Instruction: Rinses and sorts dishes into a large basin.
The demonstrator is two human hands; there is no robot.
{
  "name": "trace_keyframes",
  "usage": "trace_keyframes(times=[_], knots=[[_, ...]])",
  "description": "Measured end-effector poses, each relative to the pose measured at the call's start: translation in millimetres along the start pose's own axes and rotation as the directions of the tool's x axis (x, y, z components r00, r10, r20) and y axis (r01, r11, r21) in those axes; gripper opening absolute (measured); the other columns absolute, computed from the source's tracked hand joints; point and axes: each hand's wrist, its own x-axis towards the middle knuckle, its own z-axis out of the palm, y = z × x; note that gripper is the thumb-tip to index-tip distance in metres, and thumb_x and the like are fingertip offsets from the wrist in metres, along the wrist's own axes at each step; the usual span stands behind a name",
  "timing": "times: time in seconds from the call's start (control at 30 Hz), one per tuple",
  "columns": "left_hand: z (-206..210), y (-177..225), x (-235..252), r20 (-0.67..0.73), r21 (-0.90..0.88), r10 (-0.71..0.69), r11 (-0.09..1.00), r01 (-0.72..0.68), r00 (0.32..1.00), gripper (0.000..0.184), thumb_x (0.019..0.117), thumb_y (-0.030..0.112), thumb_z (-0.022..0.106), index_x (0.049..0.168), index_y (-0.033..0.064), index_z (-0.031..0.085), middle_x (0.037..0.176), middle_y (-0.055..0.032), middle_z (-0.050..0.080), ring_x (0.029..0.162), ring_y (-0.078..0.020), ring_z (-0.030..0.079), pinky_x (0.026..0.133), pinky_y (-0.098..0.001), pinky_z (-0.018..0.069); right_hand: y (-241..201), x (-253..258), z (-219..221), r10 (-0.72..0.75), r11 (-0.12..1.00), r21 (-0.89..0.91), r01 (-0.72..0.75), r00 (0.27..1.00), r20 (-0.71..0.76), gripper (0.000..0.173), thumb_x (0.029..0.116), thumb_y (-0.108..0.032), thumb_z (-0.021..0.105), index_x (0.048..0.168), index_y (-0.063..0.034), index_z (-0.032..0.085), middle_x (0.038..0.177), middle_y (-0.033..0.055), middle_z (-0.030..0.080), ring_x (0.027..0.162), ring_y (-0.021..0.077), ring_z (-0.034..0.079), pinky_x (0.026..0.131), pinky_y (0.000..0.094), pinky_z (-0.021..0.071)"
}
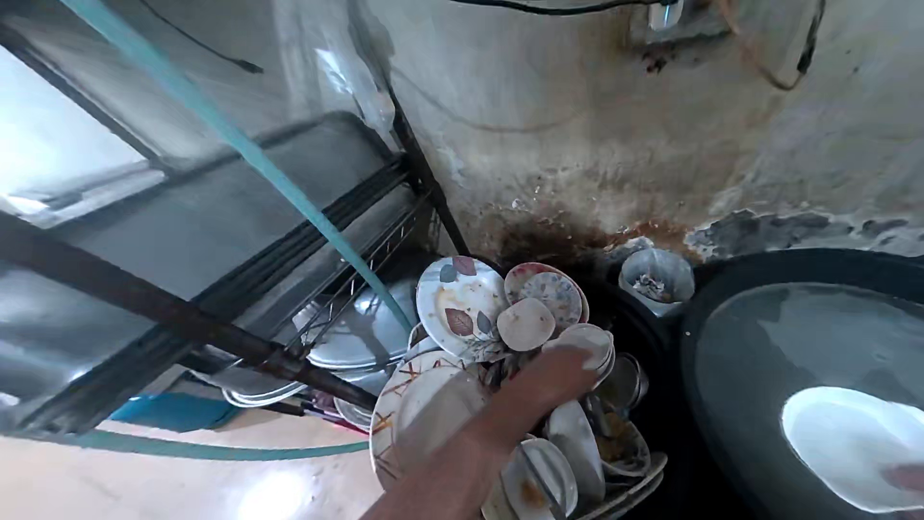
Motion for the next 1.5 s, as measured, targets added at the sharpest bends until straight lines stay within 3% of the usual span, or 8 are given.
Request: trace_keyframes(times=[0.37, 0.47, 0.6, 0.7, 0.9, 1.1, 1.37, 1.5], knots=[[-13.4, 6.5, 18.0, 0.091, -0.134, 0.01, 0.991, 0.002, 0.996, 0.036, 0.1038, 0.025, 0.061, 0.125, -0.0032, 0.067, 0.126, -0.0266, 0.065, 0.121, -0.0412, 0.061, 0.106, -0.0604, 0.0447, -117.3, -37.5, 189.0, -0.32, 0.912, -0.162, 0.377, 0.901, 0.291, 0.068, 0.0917, 0.009, 0.057, 0.154, -0.0116, 0.037, 0.129, 0.0218, 0.061, 0.108, 0.0317, 0.066, 0.087, 0.0528, 0.0565], [-29.9, 13.5, 12.5, -0.001, -0.076, 0.014, 0.997, -0.014, 1.0, 0.032, 0.1045, 0.019, 0.058, 0.116, -0.0087, 0.068, 0.121, -0.0288, 0.066, 0.118, -0.0426, 0.062, 0.104, -0.0589, 0.046, -135.5, -51.8, 234.9, -0.558, 0.708, -0.217, 0.672, 0.72, 0.413, 0.067, 0.0904, 0.01, 0.055, 0.154, -0.0076, 0.041, 0.142, 0.0233, 0.056, 0.127, 0.0351, 0.059, 0.103, 0.0581, 0.0485], [-31.4, -23.9, 10.7, -0.134, -0.674, -0.266, 0.73, 0.109, 0.955, 0.039, 0.1094, 0.023, 0.049, 0.139, -0.0032, 0.054, 0.132, -0.0255, 0.06, 0.122, -0.0359, 0.06, 0.103, -0.054, 0.0482, -133.0, -29.8, 262.5, -0.699, 0.498, -0.179, 0.848, 0.515, 0.496, 0.068, 0.0892, 0.013, 0.048, 0.154, -0.007, 0.042, 0.15, 0.0194, 0.05, 0.138, 0.0311, 0.05, 0.113, 0.0525, 0.0435], [-28.9, -43.2, -7.6, -0.229, -0.92, -0.435, 0.388, -0.048, 0.871, 0.043, 0.1076, 0.027, 0.053, 0.144, 0.0037, 0.05, 0.133, -0.0201, 0.06, 0.118, -0.0301, 0.06, 0.099, -0.0516, 0.051, -126.9, -26.7, 254.9, -0.636, 0.624, -0.235, 0.746, 0.658, 0.403, 0.068, 0.0909, 0.013, 0.049, 0.155, -0.0096, 0.042, 0.15, 0.0216, 0.05, 0.137, 0.0359, 0.051, 0.111, 0.0587, 0.0432], [-23.7, -16.1, -46.2, -0.578, -0.264, 0.086, 0.922, -0.285, 0.812, 0.028, 0.1048, 0.017, 0.057, 0.124, 0.0019, 0.071, 0.121, -0.0165, 0.068, 0.12, -0.0287, 0.061, 0.109, -0.0491, 0.0441, -102.0, -20.5, 250.4, -0.174, 0.983, 0.015, 0.182, 0.905, 0.388, 0.047, 0.1084, -0.04, 0.048, 0.149, -0.0163, 0.044, 0.125, 0.0181, 0.063, 0.104, 0.0325, 0.066, 0.081, 0.0549, 0.0563], [-7.6, 9.5, -24.5, -0.431, 0.254, 0.469, 0.883, -0.396, 0.771, 0.025, 0.1054, 0.017, 0.056, 0.121, 0.013, 0.075, 0.114, -0.0111, 0.07, 0.121, -0.0305, 0.062, 0.112, -0.052, 0.0443, -95.5, -27.6, 248.4, -0.173, 0.967, 0.248, 0.061, 0.873, 0.456, 0.059, 0.1068, -0.057, 0.037, 0.148, -0.0144, 0.045, 0.12, 0.0142, 0.068, 0.099, 0.0289, 0.07, 0.079, 0.0512, 0.0604], [-14.3, 44.0, -13.8, -0.483, 0.054, 0.476, 0.854, -0.517, 0.735, 0.055, 0.0992, 0.02, 0.068, 0.15, 0.0063, 0.051, 0.161, -0.0105, 0.043, 0.154, -0.0293, 0.029, 0.125, -0.0536, 0.0229, -96.0, -12.9, 192.4, -0.188, 0.966, 0.226, 0.126, 0.942, 0.277, 0.057, 0.0981, 0.001, 0.054, 0.151, -0.0146, 0.037, 0.113, 0.0133, 0.064, 0.086, 0.0206, 0.067, 0.069, 0.0385, 0.058], [26.3, 30.1, -2.8, -0.027, 0.17, 0.28, 0.947, -0.272, 0.96, 0.048, 0.1025, 0.032, 0.061, 0.143, 0.0063, 0.058, 0.147, -0.016, 0.056, 0.143, -0.0331, 0.046, 0.123, -0.0551, 0.0253, -67.5, 13.9, 116.0, -0.235, 0.972, 0.027, 0.233, 0.969, 0.077, 0.06, 0.096, 0.005, 0.052, 0.151, -0.0133, 0.038, 0.122, 0.0172, 0.061, 0.094, 0.0245, 0.068, 0.074, 0.0447, 0.0595]])
